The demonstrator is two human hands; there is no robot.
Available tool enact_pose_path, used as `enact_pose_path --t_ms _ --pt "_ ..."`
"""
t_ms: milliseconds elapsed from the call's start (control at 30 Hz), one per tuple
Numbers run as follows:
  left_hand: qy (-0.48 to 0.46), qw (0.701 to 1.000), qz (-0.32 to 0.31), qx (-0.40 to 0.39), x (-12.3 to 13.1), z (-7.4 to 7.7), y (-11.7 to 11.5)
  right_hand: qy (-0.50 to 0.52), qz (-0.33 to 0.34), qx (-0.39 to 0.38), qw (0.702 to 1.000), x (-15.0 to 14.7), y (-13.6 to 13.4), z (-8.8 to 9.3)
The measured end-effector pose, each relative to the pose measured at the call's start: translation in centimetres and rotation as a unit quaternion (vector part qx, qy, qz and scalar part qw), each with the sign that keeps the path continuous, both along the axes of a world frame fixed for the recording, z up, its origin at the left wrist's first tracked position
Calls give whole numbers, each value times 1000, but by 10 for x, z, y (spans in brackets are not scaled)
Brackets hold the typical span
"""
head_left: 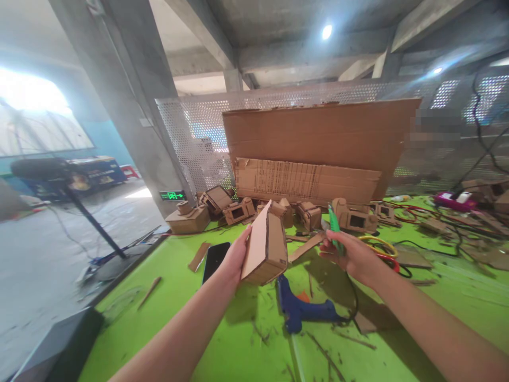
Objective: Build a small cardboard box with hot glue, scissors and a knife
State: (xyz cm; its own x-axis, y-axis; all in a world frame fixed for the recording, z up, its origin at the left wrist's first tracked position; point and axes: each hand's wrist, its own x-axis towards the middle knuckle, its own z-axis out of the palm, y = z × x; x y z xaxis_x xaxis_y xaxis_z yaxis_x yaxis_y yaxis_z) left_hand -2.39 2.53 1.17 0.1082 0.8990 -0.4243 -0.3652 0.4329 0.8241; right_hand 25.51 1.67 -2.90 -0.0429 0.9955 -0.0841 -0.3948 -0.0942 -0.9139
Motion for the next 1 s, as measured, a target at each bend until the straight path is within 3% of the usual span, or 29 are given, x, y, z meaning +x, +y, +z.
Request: enact_pose_path --t_ms 133,233,300,433,533,700,767,1000 --pt "10 1000 -2 0 0 0 0 7 29 -14 999 1 -4 4" --pt "11 1000 -5 6 0 -1 -1 14 92 -3 996 1 -10 12" --pt "9 1000 -9 10 0 -1 -2 10 124 36 992 1 -13 15" --pt "2 1000 -9 11 0 -3 0 -80 116 152 978 0 -22 11" --pt "-7 1000 2 9 0 -5 2 -237 121 199 943 -3 -33 7" --pt "-32 999 7 1 2 -8 1 -441 158 305 829 -16 -51 14" --pt "-43 999 -2 -5 2 -8 -1 -483 162 315 800 -20 -53 19" --pt "-75 995 -70 -13 6 -6 -12 -505 139 338 781 -19 -53 25"
